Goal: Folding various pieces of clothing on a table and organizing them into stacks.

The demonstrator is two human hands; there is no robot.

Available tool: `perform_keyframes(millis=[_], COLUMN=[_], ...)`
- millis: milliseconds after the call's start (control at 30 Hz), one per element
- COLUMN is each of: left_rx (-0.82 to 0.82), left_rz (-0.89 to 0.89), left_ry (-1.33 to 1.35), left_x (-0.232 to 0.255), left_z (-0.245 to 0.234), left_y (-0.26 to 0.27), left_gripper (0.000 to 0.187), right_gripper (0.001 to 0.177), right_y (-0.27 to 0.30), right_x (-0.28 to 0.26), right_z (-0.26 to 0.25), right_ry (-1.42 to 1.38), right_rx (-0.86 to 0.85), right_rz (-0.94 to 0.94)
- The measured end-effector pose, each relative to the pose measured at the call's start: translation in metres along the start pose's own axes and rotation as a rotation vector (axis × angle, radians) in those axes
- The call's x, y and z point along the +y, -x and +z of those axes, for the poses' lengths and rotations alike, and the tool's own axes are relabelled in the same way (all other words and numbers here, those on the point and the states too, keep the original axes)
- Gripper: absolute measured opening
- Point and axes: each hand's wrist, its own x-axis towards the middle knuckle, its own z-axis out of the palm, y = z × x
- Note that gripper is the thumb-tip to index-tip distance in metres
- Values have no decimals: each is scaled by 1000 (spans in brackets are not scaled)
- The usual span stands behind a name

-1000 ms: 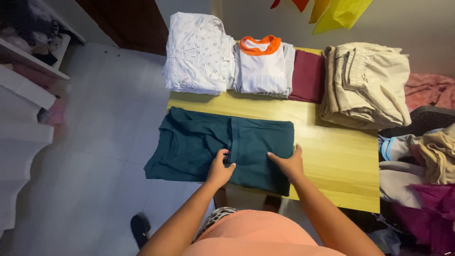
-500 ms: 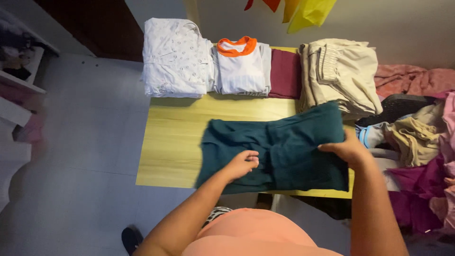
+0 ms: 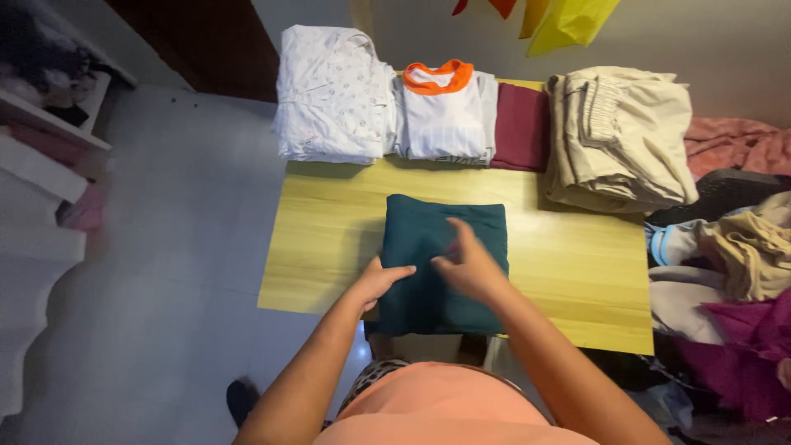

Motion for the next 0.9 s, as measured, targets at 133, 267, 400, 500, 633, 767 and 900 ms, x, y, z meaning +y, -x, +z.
perform_keyframes(millis=[133,267,400,500,633,767,900], left_rx=[323,565,661,745,443,249,223], left_rz=[131,210,338,575,606,397,369], left_ry=[-341,-632,-744,-1159,-1583,-1659,-1662], left_x=[-9,-34,-36,-19,10,19,18], left_z=[-2,-12,7,29,50,48,46], left_y=[2,-11,2,18,31,25,21], left_gripper=[100,112,113,108,114,132,136], right_gripper=[84,82,80,73,70,70,71], right_y=[2,-3,10,15,23,19,14], right_x=[29,103,109,96,69,67,76], right_z=[-19,6,23,27,23,24,26], right_ry=[373,530,652,803,886,886,891], right_rx=[285,406,494,639,448,411,431], right_rz=[67,37,-30,-166,-326,-281,-293])
